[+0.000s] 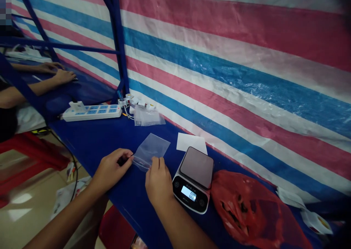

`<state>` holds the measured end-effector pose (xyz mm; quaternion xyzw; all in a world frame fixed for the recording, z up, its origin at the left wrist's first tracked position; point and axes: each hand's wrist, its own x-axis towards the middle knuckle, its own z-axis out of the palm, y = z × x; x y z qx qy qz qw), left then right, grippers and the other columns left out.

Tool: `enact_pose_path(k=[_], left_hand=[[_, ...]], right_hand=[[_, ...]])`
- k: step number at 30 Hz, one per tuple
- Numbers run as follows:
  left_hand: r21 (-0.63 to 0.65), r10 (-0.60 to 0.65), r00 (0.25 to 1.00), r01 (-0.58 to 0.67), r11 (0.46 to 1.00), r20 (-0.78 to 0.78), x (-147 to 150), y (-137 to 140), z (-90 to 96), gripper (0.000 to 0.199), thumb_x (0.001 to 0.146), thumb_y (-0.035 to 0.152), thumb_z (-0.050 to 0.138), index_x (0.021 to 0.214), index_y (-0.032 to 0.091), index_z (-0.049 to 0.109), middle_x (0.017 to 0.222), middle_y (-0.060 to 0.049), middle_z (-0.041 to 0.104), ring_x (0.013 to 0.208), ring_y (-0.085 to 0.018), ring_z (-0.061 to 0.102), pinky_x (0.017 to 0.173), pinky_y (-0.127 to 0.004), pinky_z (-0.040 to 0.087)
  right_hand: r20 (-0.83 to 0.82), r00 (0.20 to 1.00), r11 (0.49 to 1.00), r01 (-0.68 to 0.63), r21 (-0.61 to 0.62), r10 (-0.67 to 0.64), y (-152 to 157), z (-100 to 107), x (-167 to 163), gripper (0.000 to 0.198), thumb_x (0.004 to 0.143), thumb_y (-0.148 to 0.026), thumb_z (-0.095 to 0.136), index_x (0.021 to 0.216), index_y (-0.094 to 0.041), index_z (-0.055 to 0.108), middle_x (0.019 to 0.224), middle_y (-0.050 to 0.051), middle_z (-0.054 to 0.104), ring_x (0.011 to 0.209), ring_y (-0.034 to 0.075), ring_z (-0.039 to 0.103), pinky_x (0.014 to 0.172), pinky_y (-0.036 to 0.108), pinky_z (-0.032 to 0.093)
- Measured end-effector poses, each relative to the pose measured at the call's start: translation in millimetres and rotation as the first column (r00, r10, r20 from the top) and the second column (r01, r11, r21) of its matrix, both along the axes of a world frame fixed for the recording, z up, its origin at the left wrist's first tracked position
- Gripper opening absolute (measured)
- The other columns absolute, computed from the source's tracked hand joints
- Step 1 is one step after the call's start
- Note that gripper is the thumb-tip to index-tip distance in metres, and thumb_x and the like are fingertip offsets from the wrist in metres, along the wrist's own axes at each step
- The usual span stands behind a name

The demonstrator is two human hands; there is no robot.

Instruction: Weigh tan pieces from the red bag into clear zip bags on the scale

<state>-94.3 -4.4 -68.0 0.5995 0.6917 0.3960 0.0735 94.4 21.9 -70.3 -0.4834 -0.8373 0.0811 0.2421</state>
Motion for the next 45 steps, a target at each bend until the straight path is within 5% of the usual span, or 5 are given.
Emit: enact_pose_path(k=[17,36,45], left_hand=[[0.001,0.041,0.999,-0.041,0.999,-0.011,3.0,1.1,0.7,0.023,0.084,0.043,0.059,0.089,0.022,0.068,0.079,0.000,0.069,0.069,-0.015,0.064,0.061,-0.025,0.047],[0.060,0.095,0.995,-0.096,0.994,0.027,6.4,-5.0,0.2,0.020,0.081,0.043,0.063,0.083,0.024,0.071,0.074,0.002,0.073,0.066,-0.016,0.068,0.062,-0.025,0.052],[0.057,0.085,0.996,-0.086,0.995,0.027,7.3,-6.3,1.5,0.020,0.080,0.042,0.063,0.080,0.024,0.070,0.072,0.002,0.072,0.065,-0.015,0.068,0.062,-0.024,0.051]], right_hand=[[-0.004,0.999,0.996,-0.038,-0.081,0.038,1.2,4.4,-0.5,0.043,0.087,-0.002,0.052,0.128,-0.013,0.054,0.110,0.012,0.066,0.090,0.026,0.070,0.079,0.039,0.060],[0.010,0.997,0.997,-0.072,0.018,0.072,-2.8,0.7,-1.0,0.048,0.086,0.004,0.043,0.128,-0.017,0.053,0.108,0.009,0.065,0.084,0.021,0.070,0.075,0.032,0.058],[-0.037,0.996,0.996,-0.077,-0.042,0.076,-2.9,4.1,-1.5,0.049,0.084,0.006,0.042,0.126,-0.015,0.054,0.108,0.010,0.063,0.088,0.022,0.068,0.077,0.034,0.058]])
